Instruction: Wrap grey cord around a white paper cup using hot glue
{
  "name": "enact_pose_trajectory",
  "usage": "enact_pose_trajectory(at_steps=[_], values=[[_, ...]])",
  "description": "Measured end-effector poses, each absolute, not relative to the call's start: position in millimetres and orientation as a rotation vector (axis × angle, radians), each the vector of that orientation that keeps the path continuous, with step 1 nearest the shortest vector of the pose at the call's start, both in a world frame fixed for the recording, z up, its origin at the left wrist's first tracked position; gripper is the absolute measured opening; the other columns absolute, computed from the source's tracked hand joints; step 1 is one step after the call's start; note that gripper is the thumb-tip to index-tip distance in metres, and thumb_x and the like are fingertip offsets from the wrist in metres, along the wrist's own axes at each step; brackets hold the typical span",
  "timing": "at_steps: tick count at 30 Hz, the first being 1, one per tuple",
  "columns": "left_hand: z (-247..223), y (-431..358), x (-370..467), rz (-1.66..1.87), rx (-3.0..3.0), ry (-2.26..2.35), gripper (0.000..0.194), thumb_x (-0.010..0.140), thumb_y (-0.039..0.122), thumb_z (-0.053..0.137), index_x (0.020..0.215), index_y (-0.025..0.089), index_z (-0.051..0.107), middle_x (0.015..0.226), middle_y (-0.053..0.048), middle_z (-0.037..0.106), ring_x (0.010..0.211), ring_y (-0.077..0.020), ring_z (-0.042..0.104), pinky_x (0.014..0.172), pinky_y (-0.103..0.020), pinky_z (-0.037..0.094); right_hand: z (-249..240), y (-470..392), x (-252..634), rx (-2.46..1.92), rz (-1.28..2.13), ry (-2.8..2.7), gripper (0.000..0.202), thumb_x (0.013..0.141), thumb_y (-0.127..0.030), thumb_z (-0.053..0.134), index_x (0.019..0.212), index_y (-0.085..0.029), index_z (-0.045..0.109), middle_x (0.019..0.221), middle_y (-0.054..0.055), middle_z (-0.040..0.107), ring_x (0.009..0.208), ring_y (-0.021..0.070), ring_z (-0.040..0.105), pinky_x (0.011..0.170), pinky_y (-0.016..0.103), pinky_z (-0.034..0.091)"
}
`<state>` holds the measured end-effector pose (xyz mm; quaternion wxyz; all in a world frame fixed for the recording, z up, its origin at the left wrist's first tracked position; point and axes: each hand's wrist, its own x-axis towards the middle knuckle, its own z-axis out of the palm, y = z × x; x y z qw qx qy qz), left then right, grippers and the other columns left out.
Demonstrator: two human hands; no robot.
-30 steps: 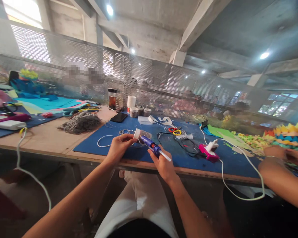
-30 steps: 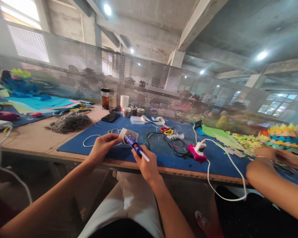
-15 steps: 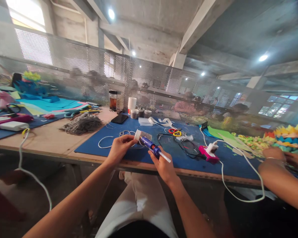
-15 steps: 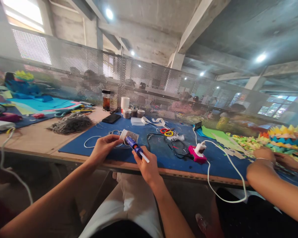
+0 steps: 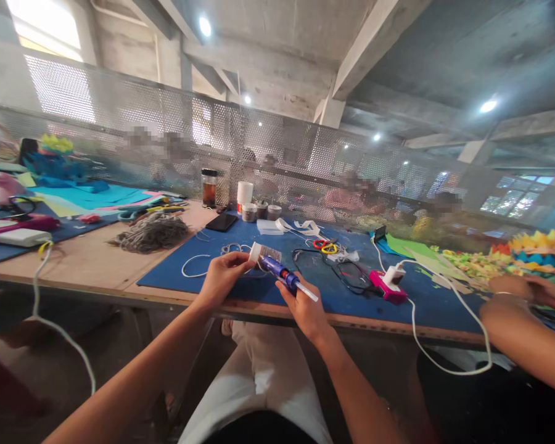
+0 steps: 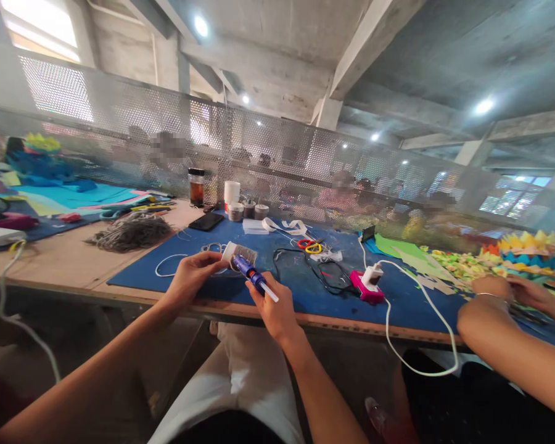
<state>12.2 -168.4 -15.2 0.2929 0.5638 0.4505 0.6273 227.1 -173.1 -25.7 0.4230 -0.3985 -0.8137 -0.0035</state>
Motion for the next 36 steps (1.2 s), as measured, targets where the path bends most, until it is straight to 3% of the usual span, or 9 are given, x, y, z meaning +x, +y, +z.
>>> enact_pose_trajectory(at_steps=[36], values=[[-15.5,-166.9,11.7,1.672,1.49,1.195,0.027,0.071,0.037,0.072,0.087,0.016,0.071,0.079,-0.004,0.071,0.072,-0.0168,0.061,0.066,-0.025,0.043,-22.6,-175.1,228.9,-0.996,-0.004,-2.078,0.023,0.093,-0.042,0.047,0.088,-0.021,0.054,0.071,0.0,0.064,0.063,0.0148,0.062,0.055,0.022,0.035]])
